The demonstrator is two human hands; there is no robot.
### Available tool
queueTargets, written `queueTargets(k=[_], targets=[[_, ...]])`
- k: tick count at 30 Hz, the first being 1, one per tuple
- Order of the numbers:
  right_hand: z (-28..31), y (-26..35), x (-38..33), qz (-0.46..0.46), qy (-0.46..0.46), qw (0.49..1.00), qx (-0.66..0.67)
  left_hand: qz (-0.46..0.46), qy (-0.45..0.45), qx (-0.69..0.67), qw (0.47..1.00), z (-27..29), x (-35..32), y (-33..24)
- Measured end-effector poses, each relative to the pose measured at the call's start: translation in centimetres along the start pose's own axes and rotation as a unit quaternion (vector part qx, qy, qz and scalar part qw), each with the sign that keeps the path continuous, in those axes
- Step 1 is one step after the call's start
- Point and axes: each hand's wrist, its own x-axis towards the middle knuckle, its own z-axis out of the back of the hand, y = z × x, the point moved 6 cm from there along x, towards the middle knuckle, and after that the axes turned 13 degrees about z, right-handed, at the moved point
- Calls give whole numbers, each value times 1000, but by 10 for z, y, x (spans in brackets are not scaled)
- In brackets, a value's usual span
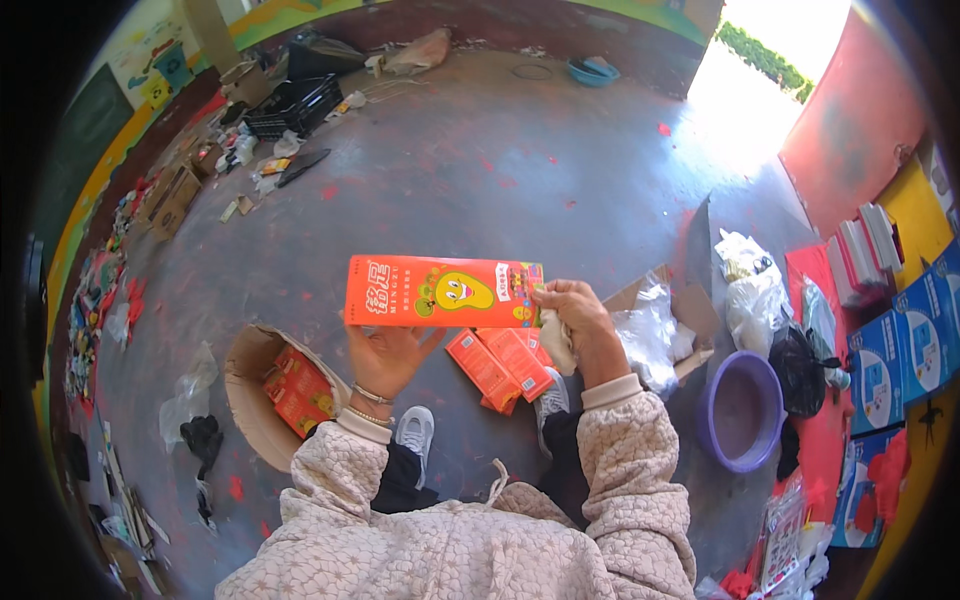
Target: The person sits on the floor and wipes the surfaces of small red rectangular boxes with a white cloth. They handle the boxes one at a time, turning them over to clean multiple sides, then place them into a cardboard box.
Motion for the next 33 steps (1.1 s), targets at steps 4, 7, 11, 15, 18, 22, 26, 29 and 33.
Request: queueTargets(k=[4,7,11,15,18,22,26,29,33], targets=[[-22,-27,-5,8,-7,1000,29,-16,78,52,995,-13,7,0],[-59,-44,-23,-2,34,997,75,-46,-5,68,997,13,8,3],[-95,-42,-48,-11,146,987,-69,-51,-180,45,981,47,2,8],[-60,-45,-36,-17,80,961,-265,-44,-207,54,976,50,5,9],[-66,-10,-52,63,39,987,-141,-64,-215,99,969,41,0,0],[-45,-26,-20,18,88,987,-133,-96,-203,85,971,16,-23,-27],[-52,-37,-14,49,105,977,-182,-121,-194,116,967,1,-99,-91],[-62,-34,-14,75,108,963,-236,-244,-329,214,887,21,-203,-140],[-68,-44,-1,107,114,942,-297,-260,-465,179,827,70,-337,-159]])
